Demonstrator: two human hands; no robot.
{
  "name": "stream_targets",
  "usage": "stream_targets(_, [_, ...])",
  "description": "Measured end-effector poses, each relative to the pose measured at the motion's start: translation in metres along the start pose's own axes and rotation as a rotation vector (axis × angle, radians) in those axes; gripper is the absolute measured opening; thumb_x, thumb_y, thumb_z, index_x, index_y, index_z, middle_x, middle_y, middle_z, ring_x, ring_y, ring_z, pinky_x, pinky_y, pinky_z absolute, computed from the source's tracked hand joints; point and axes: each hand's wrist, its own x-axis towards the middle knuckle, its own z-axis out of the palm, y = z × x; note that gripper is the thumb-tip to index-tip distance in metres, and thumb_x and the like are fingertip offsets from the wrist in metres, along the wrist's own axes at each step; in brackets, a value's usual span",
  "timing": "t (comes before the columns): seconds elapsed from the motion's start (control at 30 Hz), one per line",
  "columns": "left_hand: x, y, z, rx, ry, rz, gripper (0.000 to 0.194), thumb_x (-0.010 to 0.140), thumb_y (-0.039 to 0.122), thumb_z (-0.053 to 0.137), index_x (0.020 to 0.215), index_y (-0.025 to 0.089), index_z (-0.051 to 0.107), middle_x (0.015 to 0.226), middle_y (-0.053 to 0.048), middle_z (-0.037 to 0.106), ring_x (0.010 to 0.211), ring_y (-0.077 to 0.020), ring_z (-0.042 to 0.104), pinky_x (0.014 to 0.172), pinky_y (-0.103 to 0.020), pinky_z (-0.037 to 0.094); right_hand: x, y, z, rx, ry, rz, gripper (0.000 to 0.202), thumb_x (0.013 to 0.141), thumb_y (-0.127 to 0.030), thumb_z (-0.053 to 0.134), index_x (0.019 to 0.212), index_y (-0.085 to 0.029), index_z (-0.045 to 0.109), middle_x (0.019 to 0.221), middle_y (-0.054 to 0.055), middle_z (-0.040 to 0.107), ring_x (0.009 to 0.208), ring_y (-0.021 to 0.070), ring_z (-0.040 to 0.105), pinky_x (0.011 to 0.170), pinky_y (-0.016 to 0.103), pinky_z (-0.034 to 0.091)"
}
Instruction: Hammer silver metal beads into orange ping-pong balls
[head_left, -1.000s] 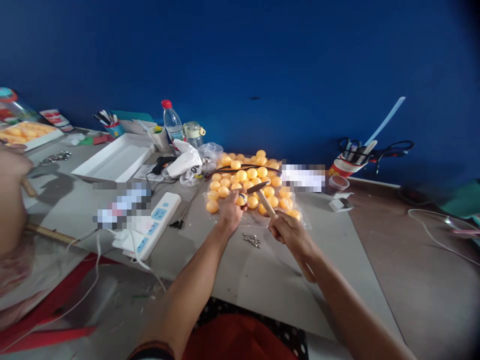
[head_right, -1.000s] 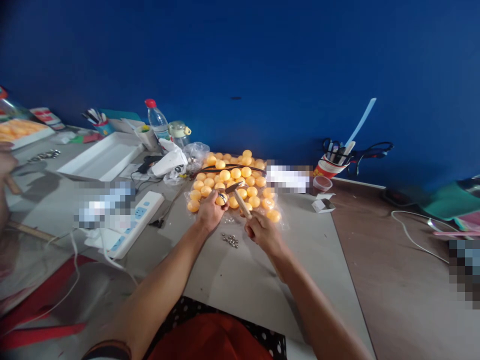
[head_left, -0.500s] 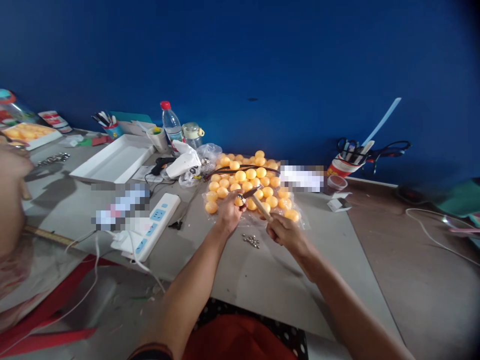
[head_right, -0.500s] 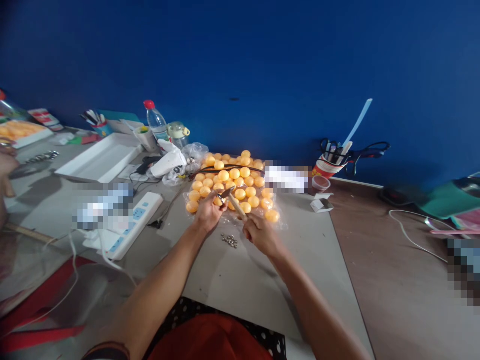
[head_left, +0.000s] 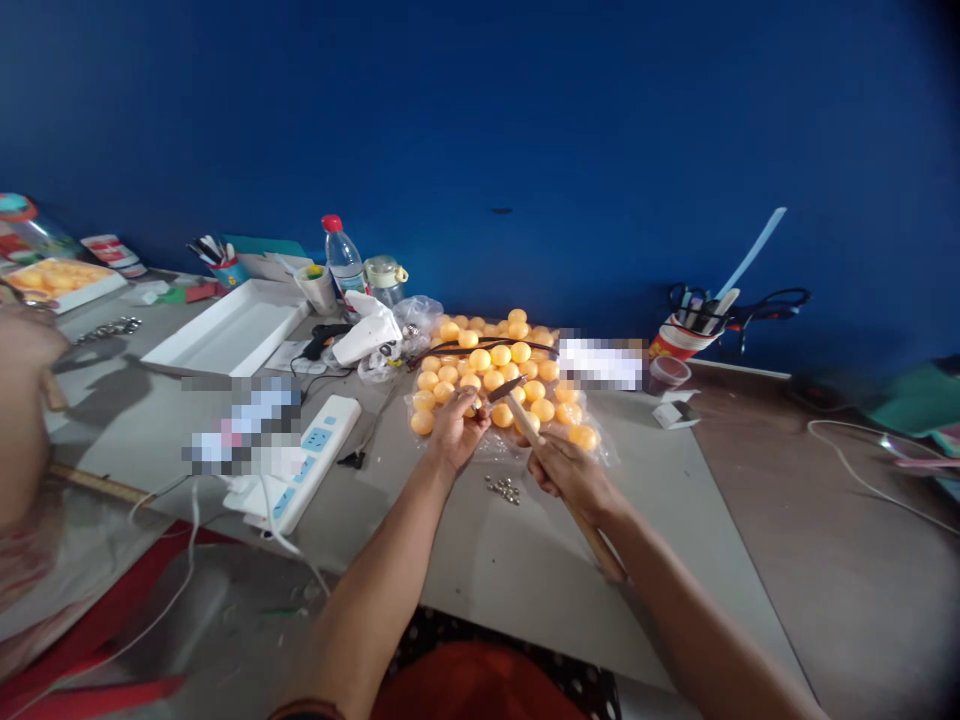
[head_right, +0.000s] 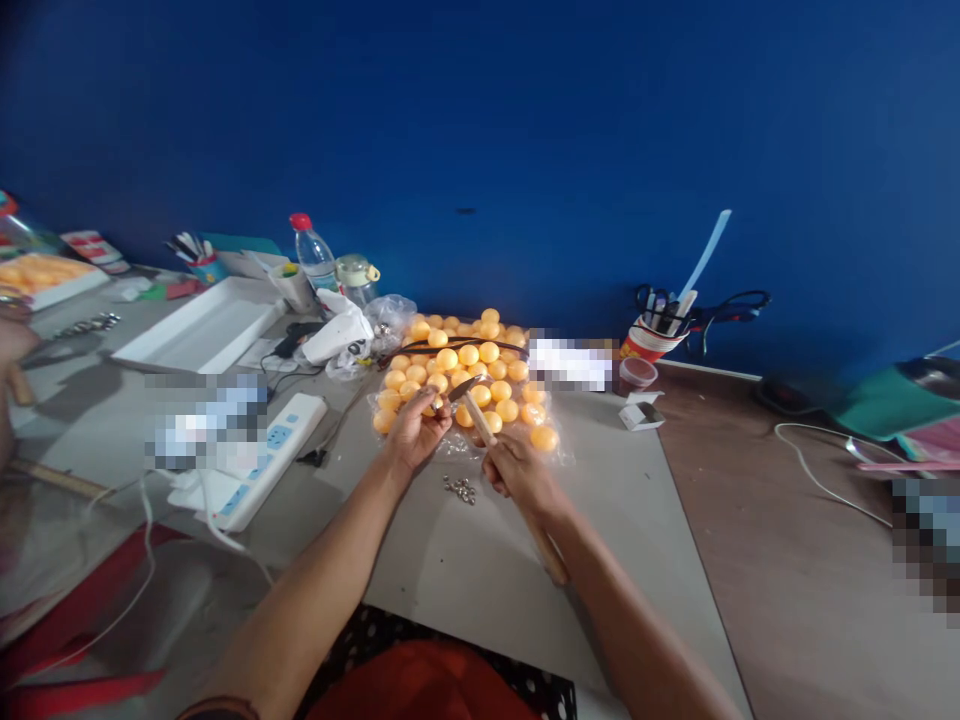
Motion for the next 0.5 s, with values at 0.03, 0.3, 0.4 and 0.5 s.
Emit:
stream_targets(0.03, [0.0007,0.0000,-0.0003,0.002,0.015,-0.005,0.028,0.066,0.017,0.077,0.082,0.018,0.055,0.070,0.003,0.056,0.056,-0.0073,0.053,0.051,-0.019,0.038,0.0004,0.0005,0.0008,0.002,-0.006,0.006,0.050,0.083,-0.061,0.050,0.099,-0.014,0.057,0.056,-0.007,0.049,0.040,0.0069,0.038,0.042,0.022,0.027])
stream_targets(0.3, [0.0042,0.0029,0.0040,0.008,0.119,0.024,0.024,0.071,0.020,0.073,0.081,0.018,0.051,0.065,0.006,0.054,0.044,-0.0037,0.045,0.043,-0.017,0.033,0.0015,-0.0001,0.0031,0.053,-0.042,0.028,0.044,0.083,-0.057,0.052,0.093,-0.015,0.058,0.056,-0.007,0.050,0.040,0.0068,0.037,0.042,0.021,0.025])
stream_targets(0.4, [0.0028,0.0053,0.0034,-0.004,0.115,0.005,0.020,0.075,0.023,0.070,0.080,0.018,0.051,0.066,0.003,0.057,0.044,-0.0036,0.042,0.042,-0.017,0.032,0.0019,0.0016,0.0009,0.110,-0.053,0.012,0.039,0.084,-0.053,0.055,0.094,-0.015,0.058,0.057,-0.007,0.050,0.041,0.0059,0.037,0.042,0.020,0.025])
stream_targets(0.5, [0.0014,0.0058,0.0025,0.015,0.098,-0.004,0.022,0.080,0.031,0.067,0.078,0.019,0.049,0.066,0.002,0.057,0.043,-0.0044,0.040,0.043,-0.017,0.032,0.0011,0.0033,-0.0017,0.197,-0.082,-0.049,0.038,0.086,-0.051,0.055,0.099,-0.015,0.057,0.058,-0.007,0.050,0.042,0.0055,0.036,0.042,0.021,0.025])
